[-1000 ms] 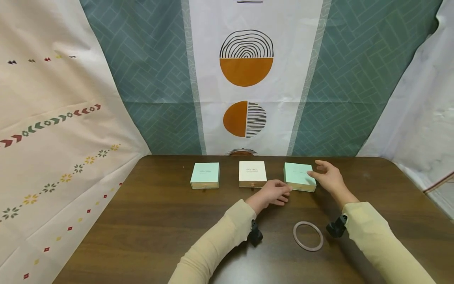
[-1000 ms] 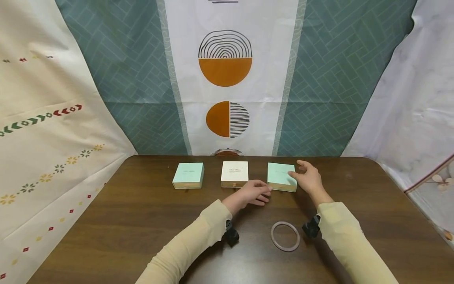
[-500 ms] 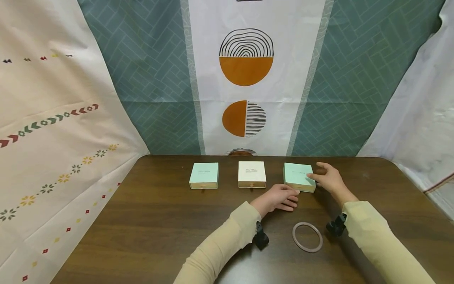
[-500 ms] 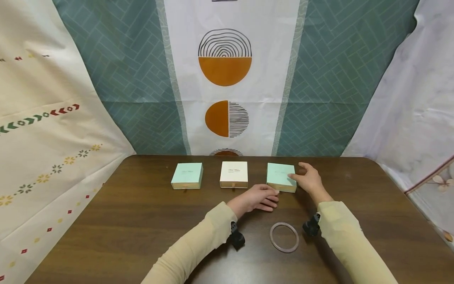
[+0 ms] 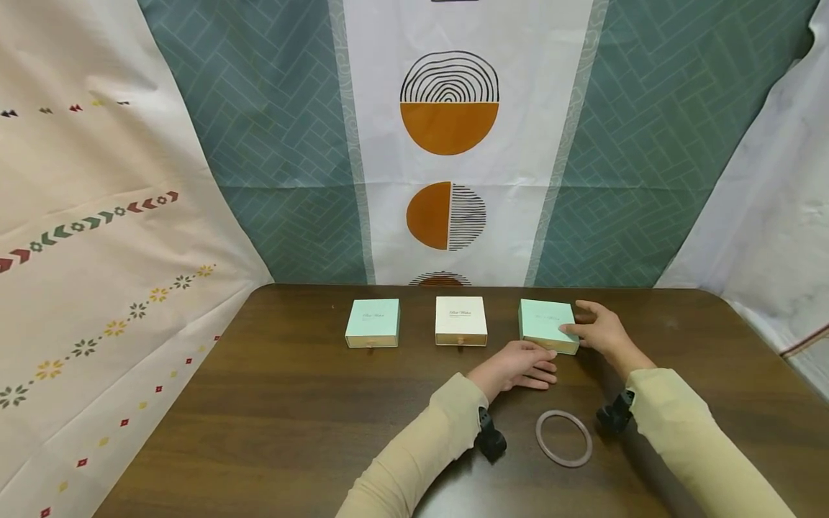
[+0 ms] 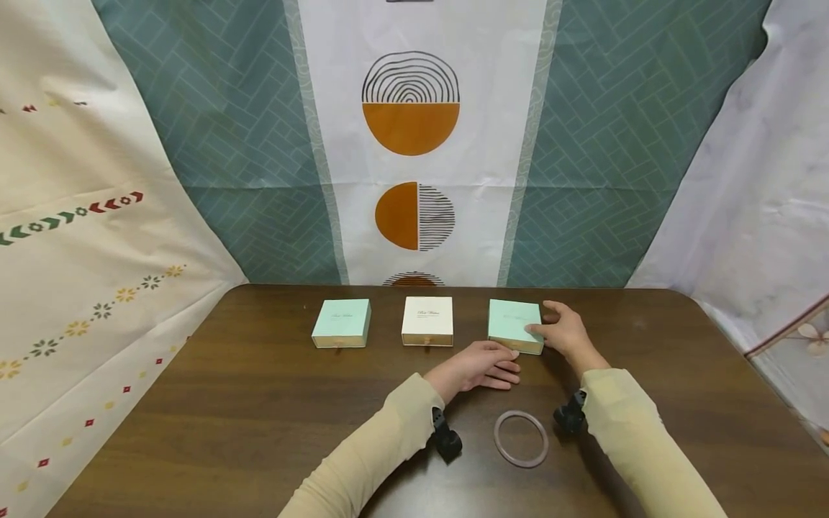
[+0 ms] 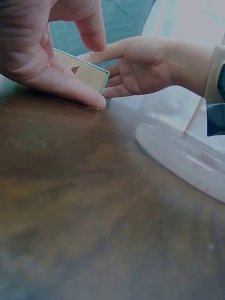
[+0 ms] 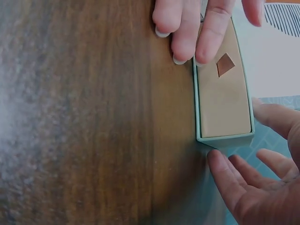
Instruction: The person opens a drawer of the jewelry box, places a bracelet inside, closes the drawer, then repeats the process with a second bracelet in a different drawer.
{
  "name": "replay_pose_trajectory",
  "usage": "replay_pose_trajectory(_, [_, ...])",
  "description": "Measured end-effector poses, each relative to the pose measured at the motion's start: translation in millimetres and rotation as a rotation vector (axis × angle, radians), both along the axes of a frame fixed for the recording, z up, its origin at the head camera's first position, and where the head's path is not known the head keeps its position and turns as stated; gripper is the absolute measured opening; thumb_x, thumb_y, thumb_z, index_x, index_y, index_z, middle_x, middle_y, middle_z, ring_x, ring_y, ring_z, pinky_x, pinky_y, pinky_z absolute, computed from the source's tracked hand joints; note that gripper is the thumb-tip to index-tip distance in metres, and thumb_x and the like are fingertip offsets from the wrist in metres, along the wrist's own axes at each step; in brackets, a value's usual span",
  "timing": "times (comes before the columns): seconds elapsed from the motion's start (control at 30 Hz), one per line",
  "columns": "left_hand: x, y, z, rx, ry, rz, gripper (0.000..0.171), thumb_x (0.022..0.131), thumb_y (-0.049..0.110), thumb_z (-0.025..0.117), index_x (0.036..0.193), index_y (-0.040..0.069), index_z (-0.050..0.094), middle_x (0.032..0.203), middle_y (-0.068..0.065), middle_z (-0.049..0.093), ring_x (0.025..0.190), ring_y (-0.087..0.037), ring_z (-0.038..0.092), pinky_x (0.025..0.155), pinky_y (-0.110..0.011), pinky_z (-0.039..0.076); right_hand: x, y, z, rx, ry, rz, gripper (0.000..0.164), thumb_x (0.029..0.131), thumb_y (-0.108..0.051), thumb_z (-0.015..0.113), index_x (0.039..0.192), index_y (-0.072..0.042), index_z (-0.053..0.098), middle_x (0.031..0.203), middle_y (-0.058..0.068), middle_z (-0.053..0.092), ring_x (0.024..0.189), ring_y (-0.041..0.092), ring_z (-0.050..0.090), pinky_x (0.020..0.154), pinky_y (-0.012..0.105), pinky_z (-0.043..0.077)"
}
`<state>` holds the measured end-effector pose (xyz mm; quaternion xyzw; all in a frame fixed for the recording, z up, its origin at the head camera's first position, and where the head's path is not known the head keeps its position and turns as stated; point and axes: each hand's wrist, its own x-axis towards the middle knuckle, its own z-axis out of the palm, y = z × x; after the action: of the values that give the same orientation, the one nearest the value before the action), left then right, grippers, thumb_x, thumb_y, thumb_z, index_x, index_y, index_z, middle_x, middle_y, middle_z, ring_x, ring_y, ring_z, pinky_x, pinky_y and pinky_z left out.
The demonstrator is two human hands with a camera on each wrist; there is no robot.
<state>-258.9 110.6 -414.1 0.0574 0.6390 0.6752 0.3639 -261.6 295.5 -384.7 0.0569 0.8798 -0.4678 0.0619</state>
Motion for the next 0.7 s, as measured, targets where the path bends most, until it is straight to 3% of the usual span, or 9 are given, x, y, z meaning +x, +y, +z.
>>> replay_pose_trajectory(0.4, [-5.1, 7.7, -4.9, 0.045, -0.04, 0.021, 0.027, 0.097, 0.02, 0.057, 0.112, -0.001, 0.06, 0.102, -0.018, 0.068, 0.104, -0.037, 0.065, 0.086, -0.043, 0.055, -9.8, 5.6, 3.2, -0.057, -0.06, 0.029, 0.082, 0.092, -0.013, 0.063, 0.149, 0.008, 0.008, 0.143, 0.041, 0.026, 0.126, 0.048, 0.041, 0.1, 0.052, 0.044])
replay_pose_trajectory(0.7, [-5.4, 14.1, -7.8, 0.066, -0.118, 0.065, 0.031, 0.097, 0.02, 0.055, 0.12, -0.001, 0.059, 0.105, -0.019, 0.069, 0.104, -0.036, 0.065, 0.088, -0.043, 0.054, -12.3, 9.3, -0.6, -0.112, -0.126, 0.055, 0.086, 0.093, -0.019, 0.063, 0.151, 0.002, 0.004, 0.148, 0.037, 0.02, 0.132, 0.048, 0.034, 0.104, 0.053, 0.039])
